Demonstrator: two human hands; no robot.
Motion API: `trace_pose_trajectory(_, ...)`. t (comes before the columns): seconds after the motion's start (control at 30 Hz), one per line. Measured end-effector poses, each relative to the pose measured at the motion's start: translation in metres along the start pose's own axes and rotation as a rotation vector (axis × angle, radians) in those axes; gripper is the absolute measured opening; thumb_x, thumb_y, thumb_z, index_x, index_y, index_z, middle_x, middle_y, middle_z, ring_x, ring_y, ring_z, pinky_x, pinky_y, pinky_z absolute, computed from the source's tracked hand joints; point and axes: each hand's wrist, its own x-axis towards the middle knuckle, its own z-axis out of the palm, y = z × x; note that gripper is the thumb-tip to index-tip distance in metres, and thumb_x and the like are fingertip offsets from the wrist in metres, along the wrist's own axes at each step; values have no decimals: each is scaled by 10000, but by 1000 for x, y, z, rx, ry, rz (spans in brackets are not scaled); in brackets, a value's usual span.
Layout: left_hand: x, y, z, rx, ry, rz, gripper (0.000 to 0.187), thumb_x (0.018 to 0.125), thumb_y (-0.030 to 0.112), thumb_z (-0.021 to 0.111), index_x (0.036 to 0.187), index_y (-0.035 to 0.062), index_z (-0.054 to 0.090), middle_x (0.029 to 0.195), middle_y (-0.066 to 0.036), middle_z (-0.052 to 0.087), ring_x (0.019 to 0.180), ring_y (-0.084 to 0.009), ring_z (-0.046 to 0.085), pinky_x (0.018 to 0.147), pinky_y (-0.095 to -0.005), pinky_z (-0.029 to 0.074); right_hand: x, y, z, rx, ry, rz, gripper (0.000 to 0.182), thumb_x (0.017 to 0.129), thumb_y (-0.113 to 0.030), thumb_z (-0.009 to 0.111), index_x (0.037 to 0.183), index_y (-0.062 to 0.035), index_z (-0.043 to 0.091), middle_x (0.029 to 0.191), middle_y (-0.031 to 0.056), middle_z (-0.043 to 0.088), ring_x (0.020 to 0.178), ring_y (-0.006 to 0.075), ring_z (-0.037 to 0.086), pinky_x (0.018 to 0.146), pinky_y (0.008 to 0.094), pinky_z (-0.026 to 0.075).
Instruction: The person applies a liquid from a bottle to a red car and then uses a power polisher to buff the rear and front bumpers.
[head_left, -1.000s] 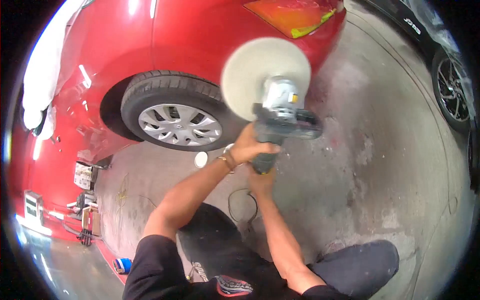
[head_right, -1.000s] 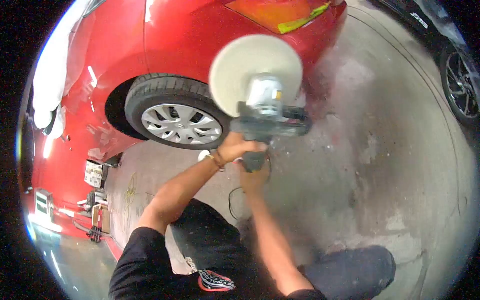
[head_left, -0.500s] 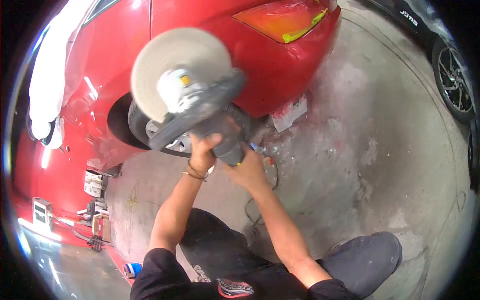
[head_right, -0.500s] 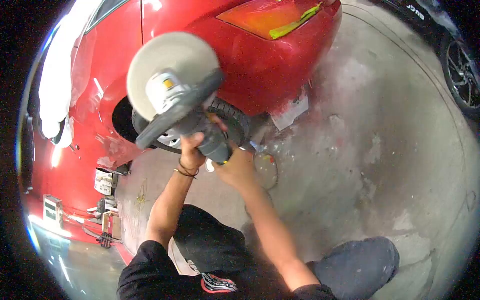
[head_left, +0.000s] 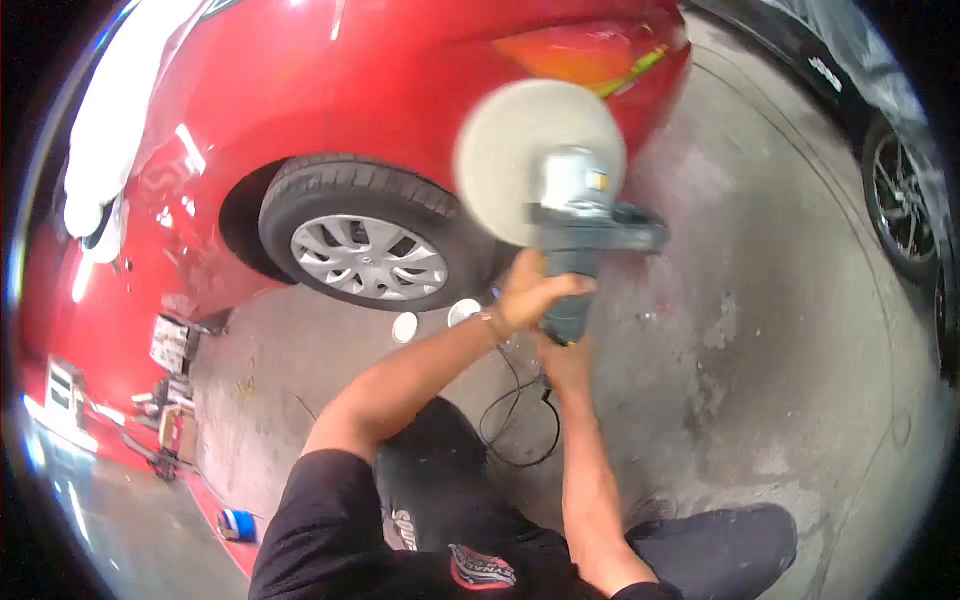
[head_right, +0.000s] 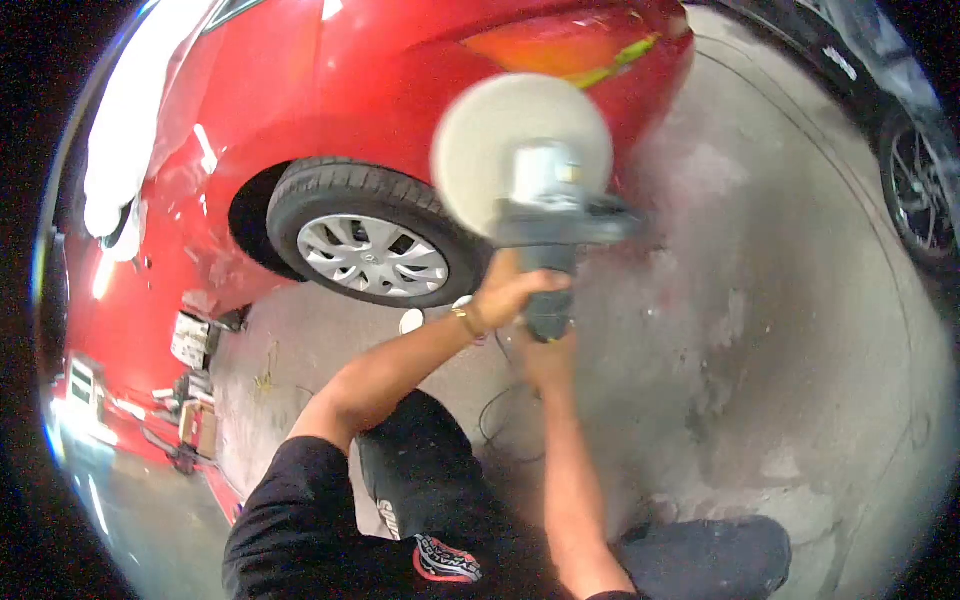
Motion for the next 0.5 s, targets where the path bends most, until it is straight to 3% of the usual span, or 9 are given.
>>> trace_pose_trajectory(0.07,13,5,28,-77,75,-44,855,771,259,938,1476,-29,550,1286,-104,700,1184,-210,660,1037,-391,549,7,4,-15,53,27,93,113,899,-66,796,973,-53,712,843,19,708,702,149,669,660,350,533)
trace_pose_trajectory(0.13,33,-22,33,4,83,-10,956,707,323,942,1505,-22,543,1272,-165,725,1186,-281,689,1078,-394,535,3,-10,-12,231,3,137,102,907,-52,782,937,-79,689,804,11,678,679,133,637,642,329,503)
trace_pose_trajectory(0.2,29,-23,23,33,22,34,981,713,295,951,1529,-39,519,1302,-154,719,1201,-266,683,1077,-384,535,0,-8,-2,299,1,128,103,917,-49,773,927,-88,678,792,9,666,673,129,626,643,317,492)
trace_pose_trajectory(0.27,18,-23,7,99,-7,42,997,709,289,958,1535,-49,513,1310,-154,720,1205,-259,685,1081,-377,532,-1,37,17,247,21,71,90,928,-57,767,942,-81,681,806,13,673,686,138,635,661,314,497)
trace_pose_trajectory(0.33,-8,-18,-24,198,-12,11,1003,695,304,963,1524,-53,525,1296,-167,730,1197,-258,694,1090,-372,526,-7,68,49,279,1,26,116,926,-88,789,996,-74,698,869,16,698,781,146,662,742,321,516)
trace_pose_trajectory(0.4,-29,-33,-61,289,-4,-7,999,674,335,970,1491,-62,555,1269,-177,743,1186,-267,708,1090,-382,529,-35,59,93,301,-17,122,141,919,-91,797,1024,-64,707,910,17,711,830,150,672,774,326,520)
trace_pose_trajectory(0.5,-70,-36,-115,358,15,-32,990,663,347,971,1469,-63,567,1266,-180,745,1183,-282,710,1083,-400,534,-63,73,152,237,-130,148,296,932,-146,827,1169,-35,688,1059,25,722,925,151,694,858,348,550)
